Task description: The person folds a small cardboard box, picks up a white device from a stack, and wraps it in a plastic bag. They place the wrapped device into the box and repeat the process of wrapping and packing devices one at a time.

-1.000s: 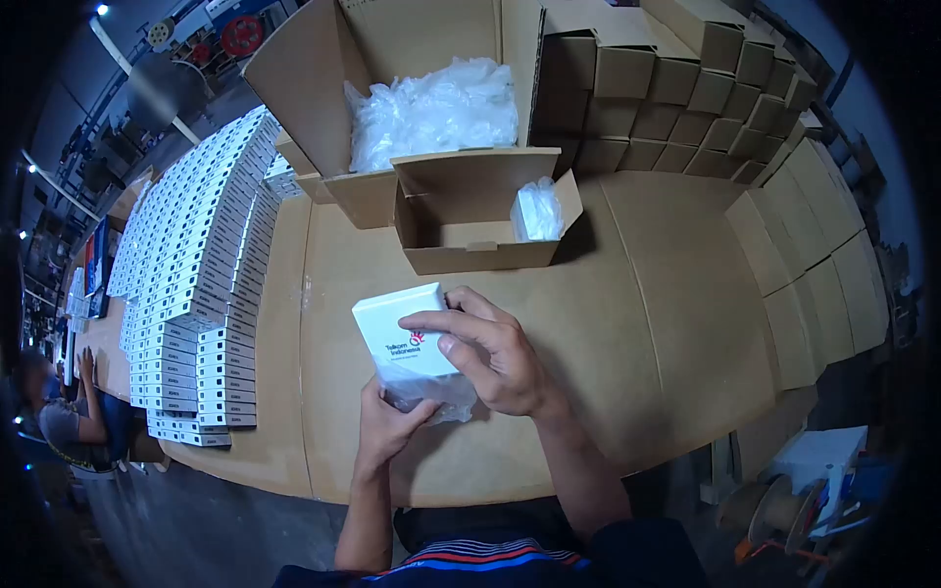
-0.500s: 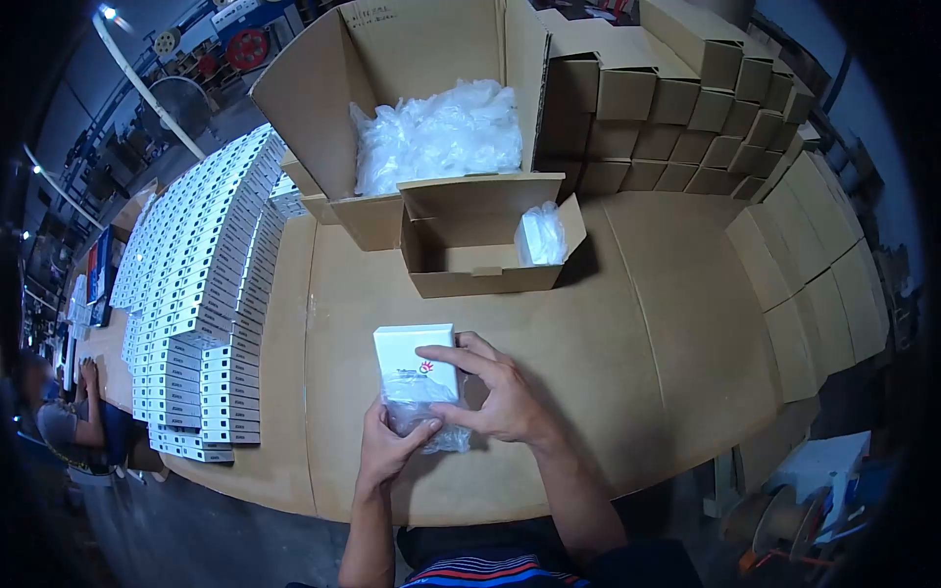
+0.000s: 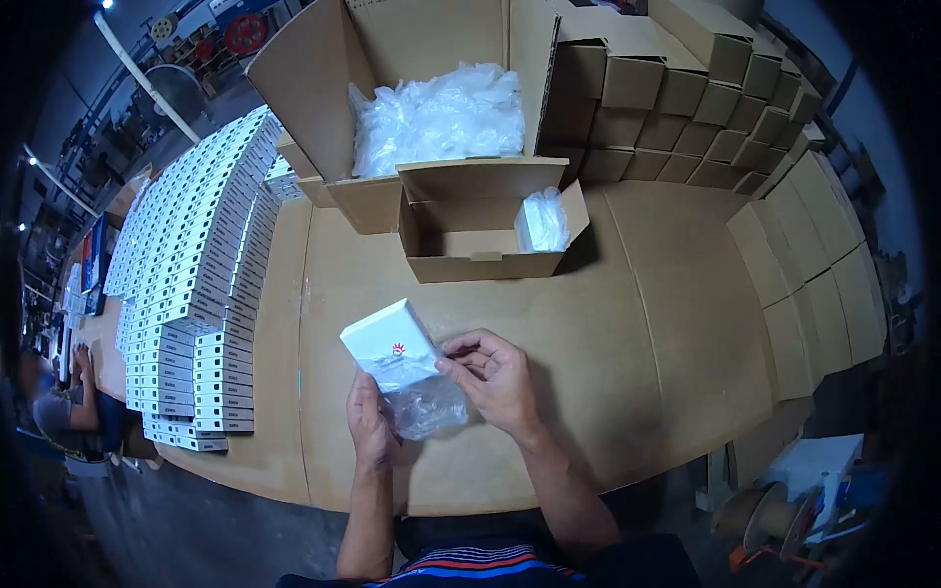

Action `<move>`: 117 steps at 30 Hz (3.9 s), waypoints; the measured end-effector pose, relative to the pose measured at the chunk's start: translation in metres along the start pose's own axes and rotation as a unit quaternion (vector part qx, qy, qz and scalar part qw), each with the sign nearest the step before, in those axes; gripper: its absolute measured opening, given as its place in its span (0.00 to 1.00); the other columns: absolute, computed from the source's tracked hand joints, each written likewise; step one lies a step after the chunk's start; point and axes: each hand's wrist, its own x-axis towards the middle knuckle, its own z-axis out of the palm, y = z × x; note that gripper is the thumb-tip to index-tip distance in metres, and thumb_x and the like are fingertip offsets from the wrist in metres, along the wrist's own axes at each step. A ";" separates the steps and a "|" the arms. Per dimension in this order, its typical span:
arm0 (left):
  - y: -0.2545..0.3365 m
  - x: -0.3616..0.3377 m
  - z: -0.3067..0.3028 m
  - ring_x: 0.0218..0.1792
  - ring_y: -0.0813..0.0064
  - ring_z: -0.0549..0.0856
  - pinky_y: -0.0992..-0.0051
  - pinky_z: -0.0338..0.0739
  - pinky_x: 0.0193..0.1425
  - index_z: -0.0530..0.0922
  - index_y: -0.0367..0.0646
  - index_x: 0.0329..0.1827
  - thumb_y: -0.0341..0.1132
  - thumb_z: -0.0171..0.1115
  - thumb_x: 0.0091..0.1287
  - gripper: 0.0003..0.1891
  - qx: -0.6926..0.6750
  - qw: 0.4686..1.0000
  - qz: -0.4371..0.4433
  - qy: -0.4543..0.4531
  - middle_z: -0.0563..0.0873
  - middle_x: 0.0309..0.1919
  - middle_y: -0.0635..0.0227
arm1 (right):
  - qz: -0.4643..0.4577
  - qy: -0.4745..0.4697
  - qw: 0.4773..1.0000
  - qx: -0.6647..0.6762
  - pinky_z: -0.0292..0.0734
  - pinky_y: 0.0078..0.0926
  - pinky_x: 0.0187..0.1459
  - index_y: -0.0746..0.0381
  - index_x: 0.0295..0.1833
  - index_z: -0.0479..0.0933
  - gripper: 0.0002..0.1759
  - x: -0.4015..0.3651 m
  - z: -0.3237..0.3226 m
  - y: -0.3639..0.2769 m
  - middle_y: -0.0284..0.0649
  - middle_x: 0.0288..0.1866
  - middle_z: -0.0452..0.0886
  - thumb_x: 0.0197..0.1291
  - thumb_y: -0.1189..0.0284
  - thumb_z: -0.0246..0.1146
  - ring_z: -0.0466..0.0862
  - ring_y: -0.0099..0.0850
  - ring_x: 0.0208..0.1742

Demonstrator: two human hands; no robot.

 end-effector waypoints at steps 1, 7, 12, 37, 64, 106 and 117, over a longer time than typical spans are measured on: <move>0.004 0.000 0.002 0.59 0.77 0.82 0.71 0.76 0.66 0.73 0.32 0.71 0.45 0.47 0.88 0.23 0.006 1.000 0.005 0.004 0.84 0.59 0.62 | -0.006 0.003 1.000 0.003 0.83 0.21 0.57 0.70 0.53 0.80 0.12 -0.001 0.003 -0.001 0.41 0.51 0.87 0.67 0.83 0.72 0.87 0.24 0.52; -0.002 0.004 -0.013 0.54 0.77 0.83 0.71 0.77 0.63 0.78 0.30 0.66 0.45 0.46 0.88 0.24 0.059 0.998 0.028 0.012 0.87 0.53 0.63 | -0.055 -0.005 0.998 0.019 0.82 0.22 0.58 0.71 0.51 0.81 0.07 -0.001 0.007 -0.001 0.44 0.56 0.87 0.71 0.83 0.68 0.86 0.24 0.54; -0.003 0.006 -0.028 0.52 0.77 0.84 0.73 0.79 0.59 0.77 0.30 0.70 0.47 0.46 0.88 0.26 0.195 0.980 -0.022 0.021 0.88 0.54 0.61 | -0.112 0.015 0.994 0.008 0.81 0.22 0.60 0.72 0.52 0.80 0.07 -0.003 0.009 -0.001 0.47 0.58 0.86 0.73 0.81 0.66 0.85 0.24 0.55; -0.013 0.011 0.029 0.60 0.66 0.85 0.66 0.82 0.66 0.68 0.32 0.78 0.46 0.42 0.89 0.28 -0.052 0.988 0.062 0.133 0.83 0.64 0.53 | 0.017 0.165 0.973 0.163 0.82 0.21 0.56 0.71 0.53 0.83 0.09 -0.018 0.028 0.039 0.38 0.50 0.88 0.74 0.76 0.68 0.85 0.22 0.50; -0.012 0.041 -0.011 0.57 0.74 0.85 0.73 0.80 0.63 0.79 0.33 0.64 0.23 0.72 0.68 0.22 0.224 0.958 -0.024 -0.178 0.88 0.54 0.62 | -0.002 0.139 0.956 0.260 0.80 0.33 0.66 0.69 0.64 0.70 0.16 0.019 0.014 0.012 0.55 0.62 0.84 0.78 0.75 0.62 0.84 0.36 0.64; -0.005 0.004 0.034 0.33 0.88 0.74 0.81 0.70 0.37 0.75 0.46 0.41 0.42 0.52 0.86 0.14 0.006 0.996 -0.066 0.052 0.79 0.33 0.76 | -0.009 -0.077 0.995 -0.069 0.83 0.26 0.60 0.67 0.55 0.87 0.13 -0.019 -0.017 -0.012 0.42 0.52 0.91 0.66 0.80 0.73 0.87 0.26 0.55; 0.019 -0.002 0.040 0.44 0.79 0.84 0.76 0.81 0.44 0.69 0.47 0.71 0.41 0.50 0.86 0.16 0.083 0.995 -0.060 -0.001 0.84 0.45 0.66 | -0.038 -0.078 0.959 -0.272 0.84 0.31 0.59 0.63 0.57 0.88 0.19 -0.024 -0.014 -0.048 0.48 0.53 0.91 0.60 0.78 0.76 0.92 0.36 0.55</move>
